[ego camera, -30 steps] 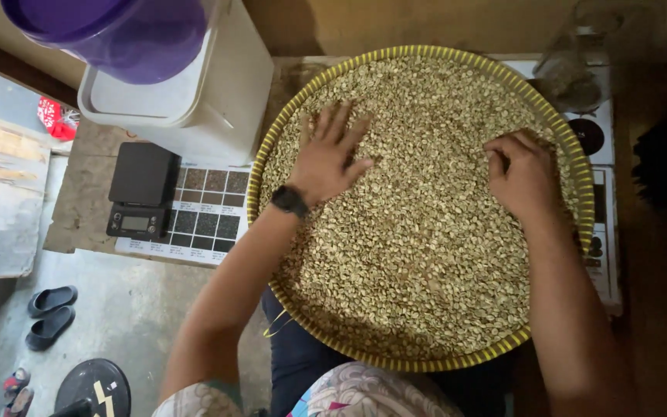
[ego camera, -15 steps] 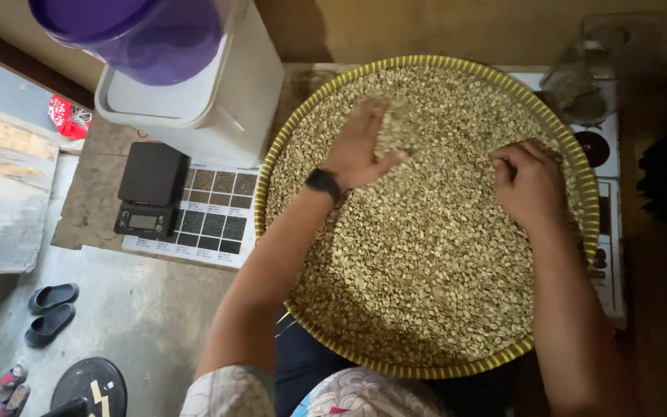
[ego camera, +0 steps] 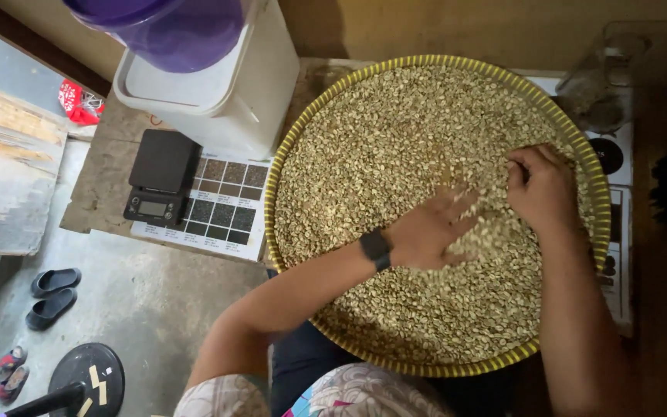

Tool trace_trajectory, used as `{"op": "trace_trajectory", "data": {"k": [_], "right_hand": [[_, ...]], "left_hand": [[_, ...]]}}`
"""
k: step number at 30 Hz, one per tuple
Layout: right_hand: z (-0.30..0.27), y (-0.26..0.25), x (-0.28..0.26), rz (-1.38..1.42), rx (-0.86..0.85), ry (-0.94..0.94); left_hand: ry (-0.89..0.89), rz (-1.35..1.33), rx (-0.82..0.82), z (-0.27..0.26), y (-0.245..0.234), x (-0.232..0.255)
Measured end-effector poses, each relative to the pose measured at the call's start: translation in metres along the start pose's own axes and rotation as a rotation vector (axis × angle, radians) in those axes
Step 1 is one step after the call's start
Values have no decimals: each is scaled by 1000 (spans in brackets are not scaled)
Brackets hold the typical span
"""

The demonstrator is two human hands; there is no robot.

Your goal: Manually sorting green coffee beans in a large tray to remove defects and impurities.

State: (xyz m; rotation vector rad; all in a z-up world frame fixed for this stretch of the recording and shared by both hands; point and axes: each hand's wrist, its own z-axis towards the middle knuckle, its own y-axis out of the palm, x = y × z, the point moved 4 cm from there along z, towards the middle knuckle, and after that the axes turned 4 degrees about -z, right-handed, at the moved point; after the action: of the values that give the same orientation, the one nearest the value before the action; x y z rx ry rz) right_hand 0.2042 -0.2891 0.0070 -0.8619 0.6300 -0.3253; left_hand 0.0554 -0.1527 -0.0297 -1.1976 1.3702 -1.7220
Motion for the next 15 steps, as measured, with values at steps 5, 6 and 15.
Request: {"op": "trace_trajectory", "data": {"k": [5,6,15], "right_hand": [[-1,-4,-7,18,-18,14],[-2,-3,-5,20,-18,16],[-3,-2,-6,-25,-22,9]], "left_hand": [[60,-160,119,-56,-26,13],[59,-138,89,-65,-30,14],[-314,2,157,-133,-87,-30]]}}
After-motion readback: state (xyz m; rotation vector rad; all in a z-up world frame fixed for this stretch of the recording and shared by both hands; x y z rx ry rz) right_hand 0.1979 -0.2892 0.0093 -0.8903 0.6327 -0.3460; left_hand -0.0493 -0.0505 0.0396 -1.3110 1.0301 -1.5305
